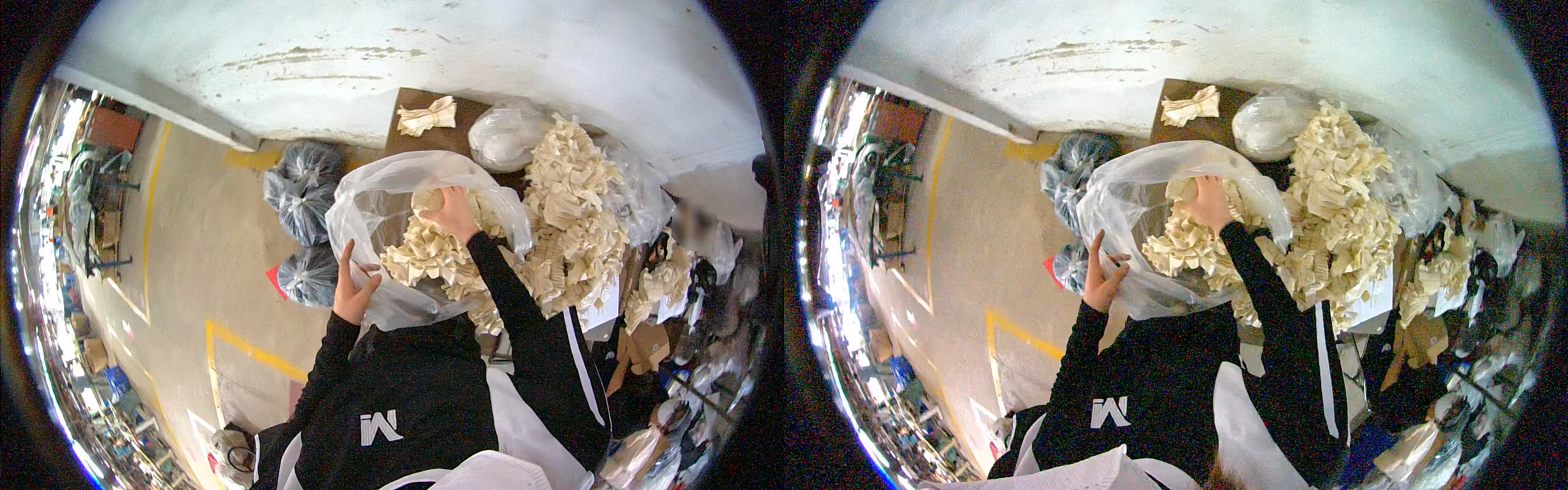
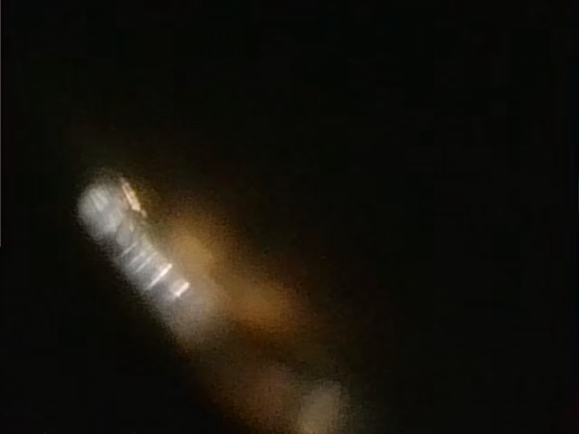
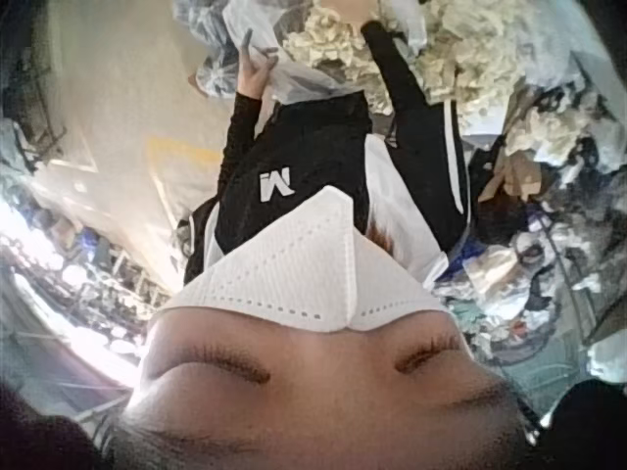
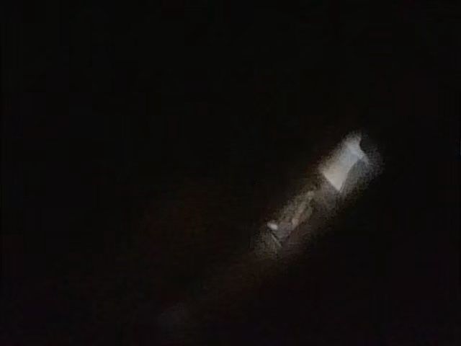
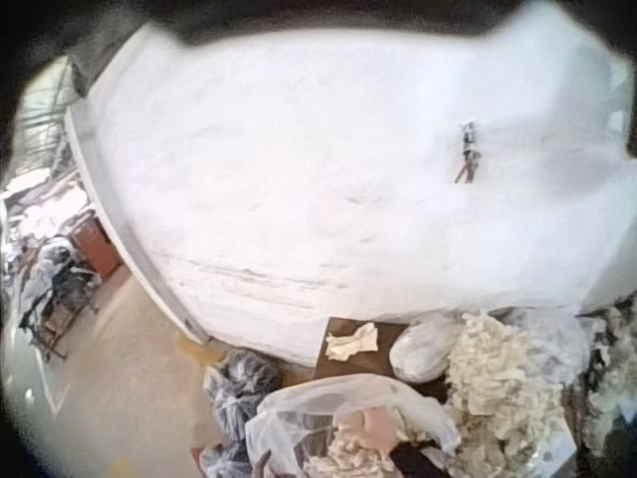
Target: The person reviews a printed instruction sheet, then picks up beige foam-like packing material from a table and places it into a clear plastic bag. The person continues to transfer the material into the bag by hand.
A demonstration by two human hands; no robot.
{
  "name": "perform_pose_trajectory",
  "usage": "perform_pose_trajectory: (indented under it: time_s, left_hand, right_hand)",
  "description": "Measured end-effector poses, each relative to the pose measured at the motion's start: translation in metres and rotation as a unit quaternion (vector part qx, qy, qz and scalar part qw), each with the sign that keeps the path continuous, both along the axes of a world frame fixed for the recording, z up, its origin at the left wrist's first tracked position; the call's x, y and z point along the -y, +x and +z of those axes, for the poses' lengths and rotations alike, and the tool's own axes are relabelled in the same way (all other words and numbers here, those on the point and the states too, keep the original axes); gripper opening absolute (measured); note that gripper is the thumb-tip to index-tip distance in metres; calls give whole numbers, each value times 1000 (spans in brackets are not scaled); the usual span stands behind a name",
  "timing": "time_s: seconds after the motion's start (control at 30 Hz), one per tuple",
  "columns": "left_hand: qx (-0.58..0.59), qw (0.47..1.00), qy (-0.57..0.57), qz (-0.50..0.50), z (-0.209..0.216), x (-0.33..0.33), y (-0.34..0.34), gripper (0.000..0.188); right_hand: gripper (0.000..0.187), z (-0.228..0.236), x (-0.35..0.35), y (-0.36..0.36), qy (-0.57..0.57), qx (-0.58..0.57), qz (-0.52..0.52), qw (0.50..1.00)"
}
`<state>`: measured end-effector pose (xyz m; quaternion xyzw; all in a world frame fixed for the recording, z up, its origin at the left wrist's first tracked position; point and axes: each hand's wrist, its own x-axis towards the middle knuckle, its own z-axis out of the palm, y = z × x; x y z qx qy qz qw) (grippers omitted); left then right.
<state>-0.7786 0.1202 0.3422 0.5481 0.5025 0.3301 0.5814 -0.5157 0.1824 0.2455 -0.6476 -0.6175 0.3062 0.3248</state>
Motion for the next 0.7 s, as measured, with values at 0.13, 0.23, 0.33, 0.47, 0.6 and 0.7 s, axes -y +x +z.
perform_pose_trajectory:
  time_s: [0.13, 0.23, 0.33, 0.47, 0.6, 0.7]
  left_hand:
    - [-34, 999, 14, 0, -7, -17, 2, 81]
    - [-159, 980, 99, 61, -24, -26, 8, 91]
    - [-301, 940, 117, 114, -14, -31, 26, 101]
    - [-335, 889, 267, 159, 15, -28, 53, 96]
    - [-269, 846, 449, 98, 35, -20, 73, 79]
    - [-225, 824, 520, 13, 49, -16, 91, 65]
  right_hand:
    - [59, 52, 73, 11, -84, -447, -69, 888]
    - [56, 63, 131, 15, -126, -735, -136, 652]
    - [59, 92, 158, 10, -32, -866, -47, 497]
    - [59, 91, 179, -3, 70, -867, -171, 463]
    - [52, 108, 202, -19, 161, -758, -292, 562]
    - [49, 137, 221, -13, 217, -688, -374, 583]
